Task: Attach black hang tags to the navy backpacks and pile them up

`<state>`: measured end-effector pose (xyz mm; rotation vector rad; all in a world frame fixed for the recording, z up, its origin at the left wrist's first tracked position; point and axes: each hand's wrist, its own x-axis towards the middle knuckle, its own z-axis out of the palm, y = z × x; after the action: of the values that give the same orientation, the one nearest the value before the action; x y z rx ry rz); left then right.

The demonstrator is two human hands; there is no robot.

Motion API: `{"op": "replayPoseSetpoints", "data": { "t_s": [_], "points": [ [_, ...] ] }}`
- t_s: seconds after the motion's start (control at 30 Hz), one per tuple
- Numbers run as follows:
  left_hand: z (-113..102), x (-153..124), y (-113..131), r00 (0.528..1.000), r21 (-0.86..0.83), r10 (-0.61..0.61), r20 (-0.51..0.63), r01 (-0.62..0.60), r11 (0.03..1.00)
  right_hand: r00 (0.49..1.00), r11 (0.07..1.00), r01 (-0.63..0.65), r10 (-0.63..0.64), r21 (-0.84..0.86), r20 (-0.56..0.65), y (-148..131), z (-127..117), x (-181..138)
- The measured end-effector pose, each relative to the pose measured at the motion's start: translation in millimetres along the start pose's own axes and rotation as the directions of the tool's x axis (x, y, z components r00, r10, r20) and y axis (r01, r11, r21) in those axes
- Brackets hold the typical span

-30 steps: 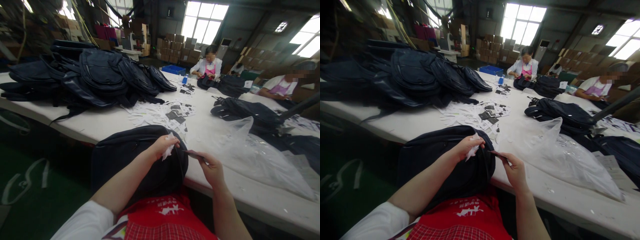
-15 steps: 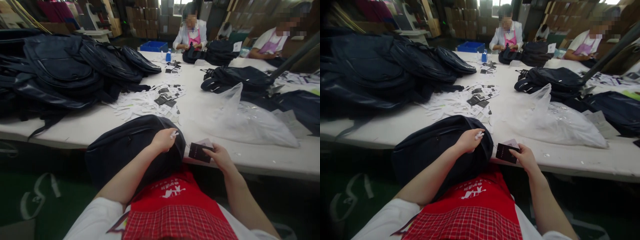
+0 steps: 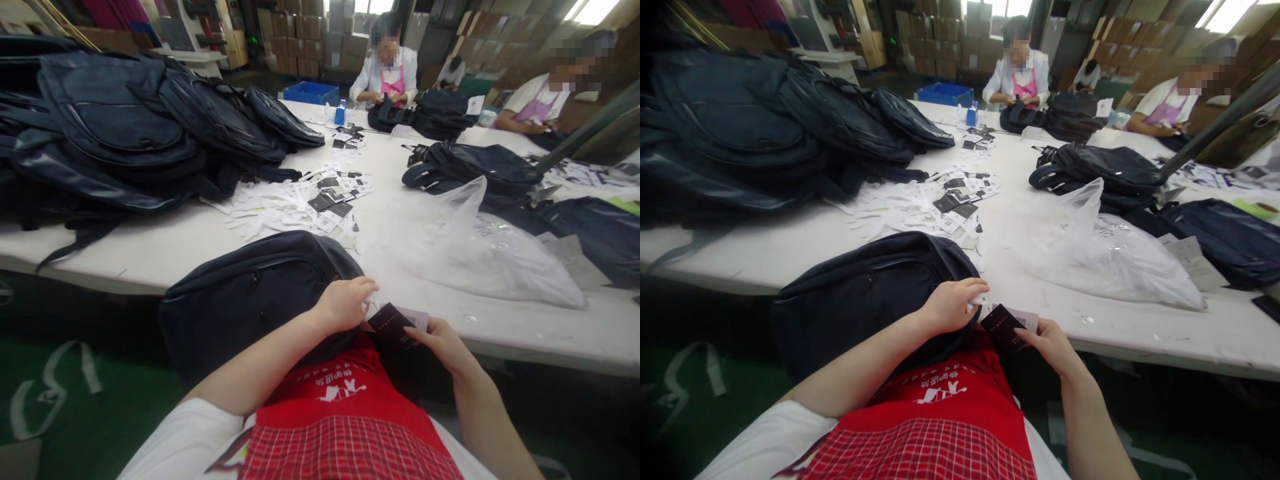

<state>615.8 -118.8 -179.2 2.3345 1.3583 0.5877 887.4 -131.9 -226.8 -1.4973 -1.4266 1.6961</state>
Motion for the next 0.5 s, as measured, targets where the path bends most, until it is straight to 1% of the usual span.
{"op": "replayPoseSetpoints", "data": {
  "t_s": [0.07,0.13,0.17,0.23,0.27,0.3,0.33,0.37,0.4,0.43,0.47,0.5],
  "points": [
    [-7,-5,-4,0.995,-0.064,-0.035,-0.095,0.029,0.998,0.996,0.997,-0.036,0.041,-0.066,0.074,3,3,-1],
    [-19,-16,-15,0.966,-0.146,-0.094,-0.242,0.059,0.988,0.989,0.992,-0.064,0.078,-0.113,0.123,9,6,0],
    [-27,-25,-21,0.942,-0.183,-0.133,-0.309,0.078,0.98,0.986,0.991,-0.073,0.089,-0.116,0.139,12,8,1],
    [-43,-50,-37,0.889,-0.234,-0.231,-0.396,0.146,0.961,0.982,0.991,-0.101,0.113,-0.084,0.153,20,10,6],
    [-51,-66,-46,0.86,-0.245,-0.291,-0.42,0.201,0.948,0.98,0.991,-0.121,0.129,-0.061,0.152,23,10,9],
    [-57,-84,-55,0.821,-0.25,-0.358,-0.445,0.27,0.93,0.978,0.988,-0.147,0.151,-0.039,0.147,26,10,13],
    [-62,-103,-65,0.767,-0.253,-0.431,-0.475,0.35,0.902,0.975,0.985,-0.171,0.172,-0.021,0.14,29,9,16],
    [-66,-124,-74,0.699,-0.257,-0.507,-0.504,0.44,0.861,0.972,0.981,-0.191,0.191,-0.01,0.134,30,7,18],
    [-69,-146,-82,0.605,-0.268,-0.58,-0.546,0.529,0.805,0.969,0.978,-0.208,0.207,-0.012,0.133,30,3,20],
    [-71,-168,-89,0.512,-0.281,-0.657,-0.554,0.628,0.726,0.964,0.974,-0.224,0.226,-0.034,0.141,29,-1,22],
    [-73,-190,-94,0.405,-0.302,-0.733,-0.546,0.721,0.623,0.955,0.966,-0.242,0.253,-0.086,0.155,25,-8,22],
    [-75,-210,-95,0.302,-0.326,-0.808,-0.505,0.8,0.503,0.944,0.949,-0.262,0.289,-0.174,0.157,19,-15,23]
  ]
}}
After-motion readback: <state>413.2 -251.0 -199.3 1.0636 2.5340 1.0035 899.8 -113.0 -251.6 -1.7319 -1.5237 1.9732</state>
